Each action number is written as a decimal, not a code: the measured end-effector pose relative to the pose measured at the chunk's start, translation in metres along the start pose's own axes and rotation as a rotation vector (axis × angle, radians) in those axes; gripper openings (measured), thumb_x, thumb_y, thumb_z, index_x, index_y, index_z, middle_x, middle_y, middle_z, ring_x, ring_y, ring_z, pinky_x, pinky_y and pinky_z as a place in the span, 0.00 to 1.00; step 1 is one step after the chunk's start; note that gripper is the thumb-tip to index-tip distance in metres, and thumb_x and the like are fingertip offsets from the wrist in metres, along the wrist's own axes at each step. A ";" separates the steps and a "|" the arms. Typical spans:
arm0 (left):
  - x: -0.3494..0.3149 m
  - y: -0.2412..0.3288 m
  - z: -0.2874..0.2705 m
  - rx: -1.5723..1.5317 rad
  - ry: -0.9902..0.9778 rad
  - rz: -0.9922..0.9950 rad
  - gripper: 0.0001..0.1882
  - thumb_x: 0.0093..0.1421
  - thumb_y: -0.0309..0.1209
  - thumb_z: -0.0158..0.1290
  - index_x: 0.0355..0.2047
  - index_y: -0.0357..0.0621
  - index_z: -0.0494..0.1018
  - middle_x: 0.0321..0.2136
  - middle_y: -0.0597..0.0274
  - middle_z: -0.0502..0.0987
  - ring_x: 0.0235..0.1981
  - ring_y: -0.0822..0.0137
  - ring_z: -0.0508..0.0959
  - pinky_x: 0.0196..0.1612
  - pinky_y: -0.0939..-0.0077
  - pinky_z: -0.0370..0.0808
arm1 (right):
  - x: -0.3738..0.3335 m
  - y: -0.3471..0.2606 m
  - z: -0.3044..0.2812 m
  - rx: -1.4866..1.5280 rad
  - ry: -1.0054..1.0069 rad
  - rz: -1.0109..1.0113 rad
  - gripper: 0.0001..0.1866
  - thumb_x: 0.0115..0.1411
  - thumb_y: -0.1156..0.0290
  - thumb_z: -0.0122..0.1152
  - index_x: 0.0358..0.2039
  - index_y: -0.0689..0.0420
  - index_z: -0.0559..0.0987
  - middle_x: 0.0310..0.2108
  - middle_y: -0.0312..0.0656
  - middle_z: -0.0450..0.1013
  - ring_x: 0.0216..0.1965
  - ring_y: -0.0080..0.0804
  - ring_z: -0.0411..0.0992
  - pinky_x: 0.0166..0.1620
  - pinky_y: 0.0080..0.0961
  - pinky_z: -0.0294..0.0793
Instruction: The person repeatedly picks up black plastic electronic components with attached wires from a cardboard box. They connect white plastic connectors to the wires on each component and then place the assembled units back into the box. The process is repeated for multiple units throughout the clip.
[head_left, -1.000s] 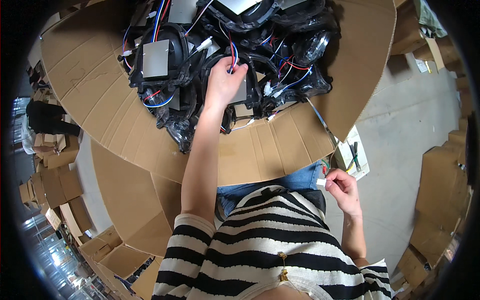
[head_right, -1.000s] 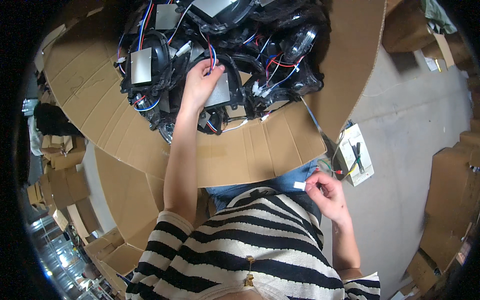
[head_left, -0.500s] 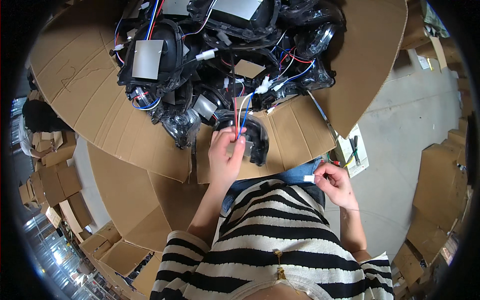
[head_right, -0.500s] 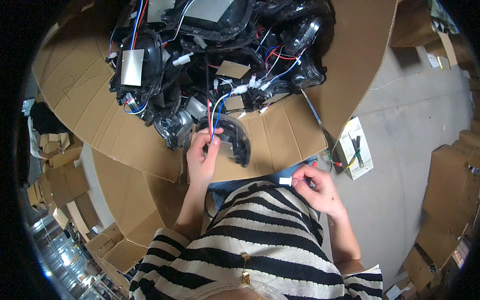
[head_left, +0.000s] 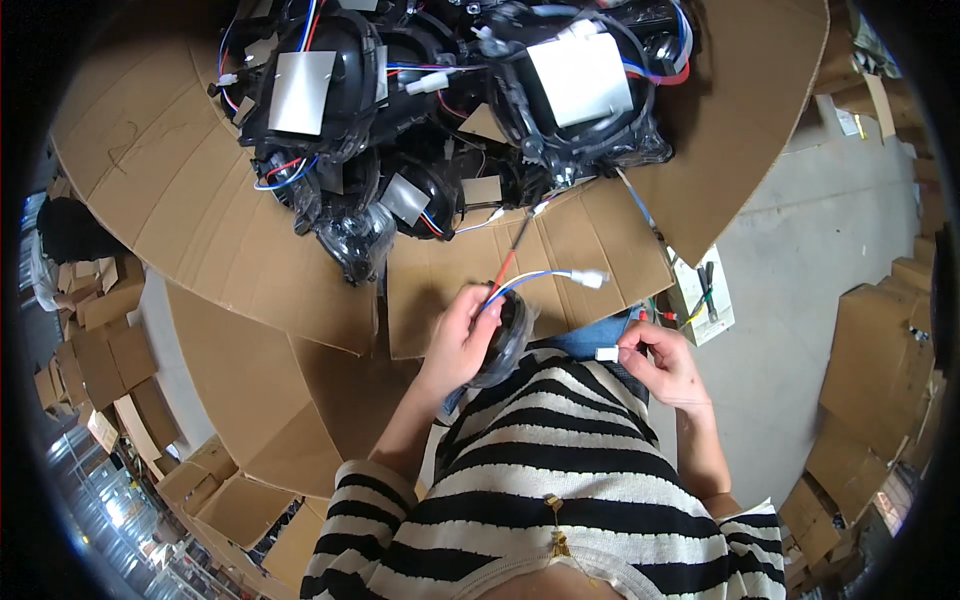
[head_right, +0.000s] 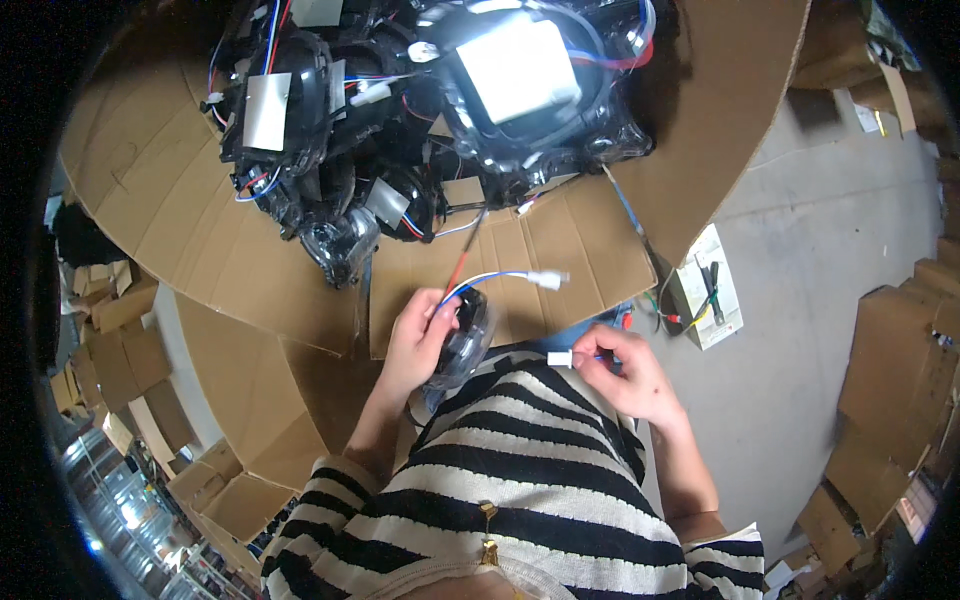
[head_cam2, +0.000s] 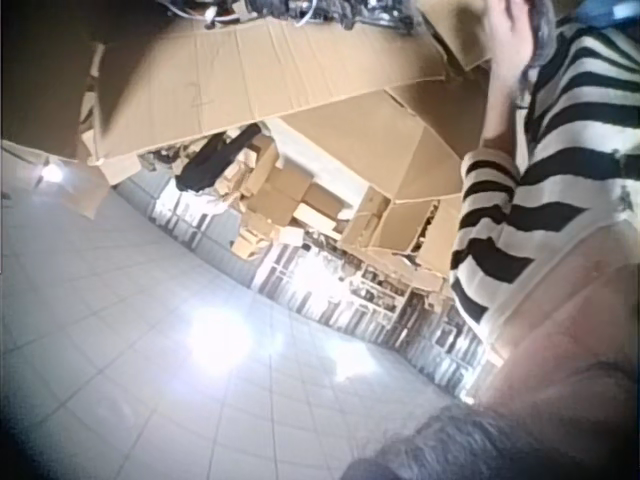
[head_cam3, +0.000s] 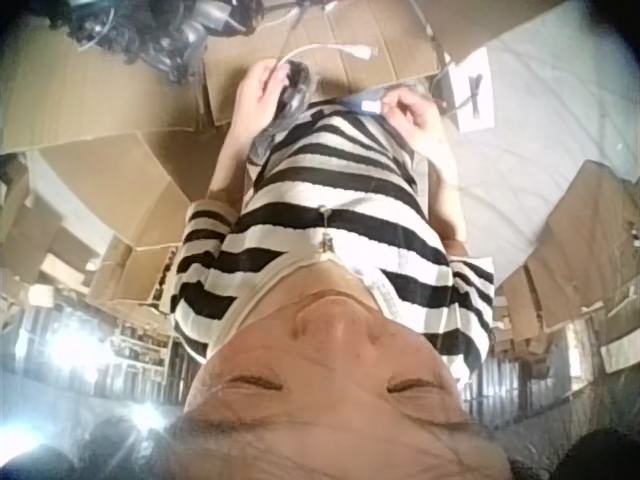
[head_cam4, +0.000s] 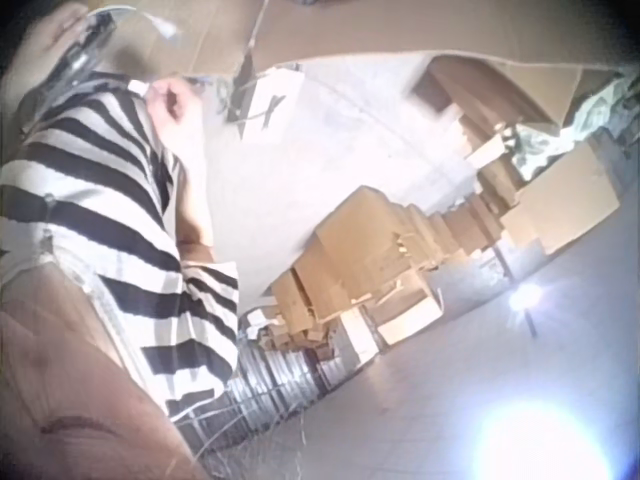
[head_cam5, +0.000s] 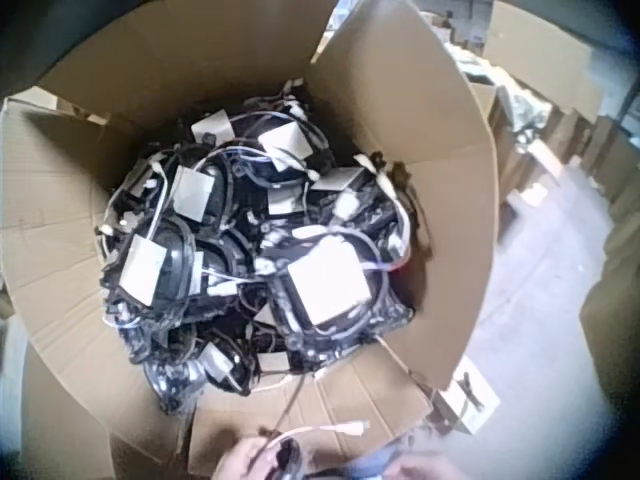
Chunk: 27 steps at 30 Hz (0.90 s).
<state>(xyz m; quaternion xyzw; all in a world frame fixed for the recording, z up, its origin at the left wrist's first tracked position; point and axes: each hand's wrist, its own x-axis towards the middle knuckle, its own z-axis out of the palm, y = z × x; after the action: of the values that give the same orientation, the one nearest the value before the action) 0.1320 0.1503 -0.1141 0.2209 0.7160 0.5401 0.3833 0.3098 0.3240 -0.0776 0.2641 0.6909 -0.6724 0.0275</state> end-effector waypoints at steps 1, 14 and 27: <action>0.005 0.003 -0.004 -0.056 -0.132 -0.068 0.06 0.59 0.27 0.41 0.32 0.37 0.65 0.18 0.68 0.66 0.20 0.80 0.66 0.25 0.86 0.64 | 0.001 0.000 0.000 -0.020 -0.005 0.011 0.02 0.50 0.77 0.52 0.25 0.61 0.72 0.20 0.32 0.66 0.23 0.15 0.61 0.26 0.13 0.61; 0.063 0.063 0.006 -0.101 -0.408 -0.152 0.19 0.63 0.34 0.31 0.46 0.34 0.61 0.20 0.66 0.67 0.17 0.84 0.59 0.21 0.91 0.59 | -0.003 -0.009 0.004 -0.001 -0.023 -0.058 0.02 0.49 0.77 0.52 0.24 0.61 0.71 0.21 0.34 0.66 0.22 0.18 0.63 0.24 0.15 0.61; 0.013 0.064 0.002 -0.181 -0.378 -0.040 0.14 0.60 0.28 0.38 0.44 0.36 0.65 0.20 0.62 0.72 0.21 0.76 0.71 0.29 0.84 0.69 | -0.006 -0.031 0.005 -0.054 -0.115 -0.134 0.02 0.46 0.80 0.52 0.23 0.61 0.71 0.20 0.38 0.68 0.21 0.27 0.64 0.22 0.20 0.60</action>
<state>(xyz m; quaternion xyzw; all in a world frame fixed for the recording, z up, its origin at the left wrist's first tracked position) 0.1193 0.1808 -0.0580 0.2688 0.5839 0.5434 0.5399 0.3010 0.3186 -0.0476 0.1775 0.7222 -0.6679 0.0291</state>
